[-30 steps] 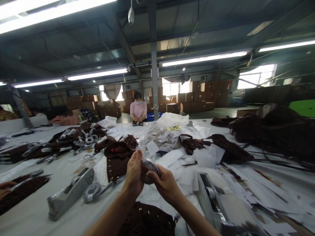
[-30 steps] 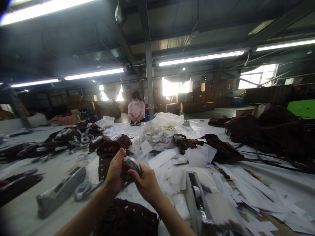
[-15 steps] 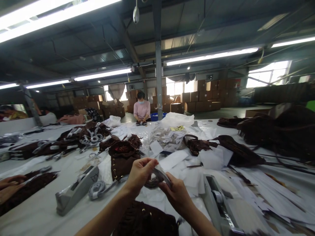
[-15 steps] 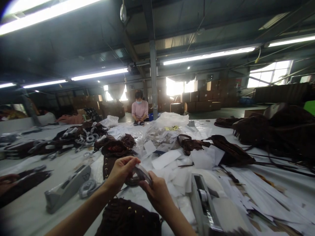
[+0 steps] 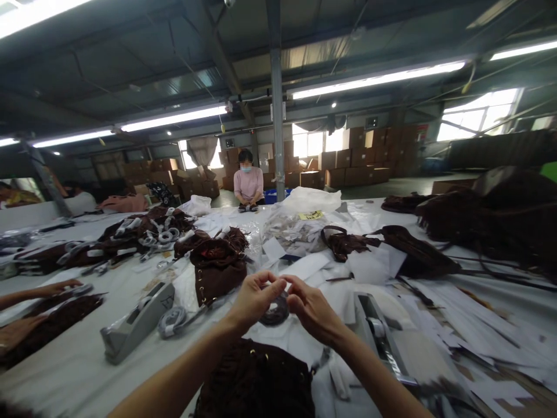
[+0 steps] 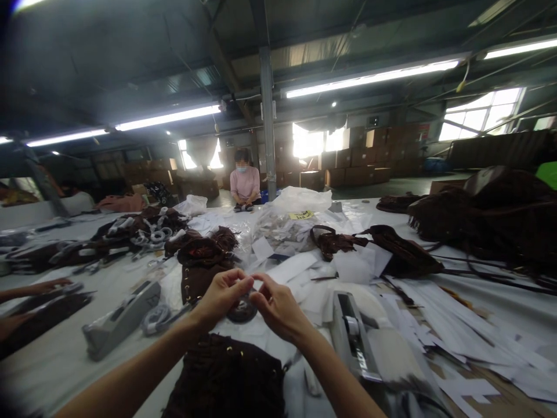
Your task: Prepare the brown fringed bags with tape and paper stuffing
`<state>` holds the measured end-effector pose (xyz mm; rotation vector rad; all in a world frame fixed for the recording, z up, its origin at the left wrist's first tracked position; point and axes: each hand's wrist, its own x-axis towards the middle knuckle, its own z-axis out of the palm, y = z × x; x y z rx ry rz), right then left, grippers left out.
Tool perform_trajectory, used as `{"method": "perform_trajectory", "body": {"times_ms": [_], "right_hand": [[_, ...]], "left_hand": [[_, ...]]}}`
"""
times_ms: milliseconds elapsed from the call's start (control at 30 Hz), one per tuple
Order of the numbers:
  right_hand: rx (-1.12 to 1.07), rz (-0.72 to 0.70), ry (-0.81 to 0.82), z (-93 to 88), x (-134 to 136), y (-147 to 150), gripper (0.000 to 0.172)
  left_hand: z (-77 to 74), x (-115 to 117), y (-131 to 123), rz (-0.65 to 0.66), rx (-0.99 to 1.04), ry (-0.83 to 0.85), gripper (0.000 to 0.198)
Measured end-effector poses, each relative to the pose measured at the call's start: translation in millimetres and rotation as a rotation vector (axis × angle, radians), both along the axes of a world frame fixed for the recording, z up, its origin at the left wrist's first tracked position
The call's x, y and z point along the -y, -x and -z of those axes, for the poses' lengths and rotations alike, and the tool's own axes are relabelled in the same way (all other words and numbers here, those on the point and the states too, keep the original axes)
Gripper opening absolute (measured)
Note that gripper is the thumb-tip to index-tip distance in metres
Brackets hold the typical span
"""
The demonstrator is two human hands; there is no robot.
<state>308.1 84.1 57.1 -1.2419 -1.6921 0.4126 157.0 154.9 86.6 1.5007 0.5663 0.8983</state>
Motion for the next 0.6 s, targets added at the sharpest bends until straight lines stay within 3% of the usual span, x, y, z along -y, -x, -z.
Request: {"method": "perform_trajectory", "body": {"times_ms": [67,167,300,367,467,533,600], "right_hand": [[0.023,-0.027,0.028,1.8,-4,6,0.051],[-0.032,0.083,-0.001,18.4,-4,18,0.038],[-0.110,0.193,-0.028,36.4,4,26,0.034],[-0.079,0.212,-0.008,42.5,9,22,0.035],[0.162,0.232,0.067,54.1,16,12,0.029],[0.396,0.184,0.095,61.6,20,8,0.019],[0.541,0.099,0.084,64.9,22,8,0.013]], "left_hand": [[-0.8,8,-4,0.004,0.019,0.012,0.042],[3.7,16,-11,-0.059,0.119,0.111,0.043],[18.9,20,-20,-0.196,0.328,0.253,0.045],[26.9,18,-20,-0.189,0.343,0.264,0.044],[33.2,12,-9,0.023,0.016,0.120,0.041],[32.4,11,2,0.189,-0.315,-0.080,0.039],[29.3,13,10,0.261,-0.512,-0.280,0.034]]}}
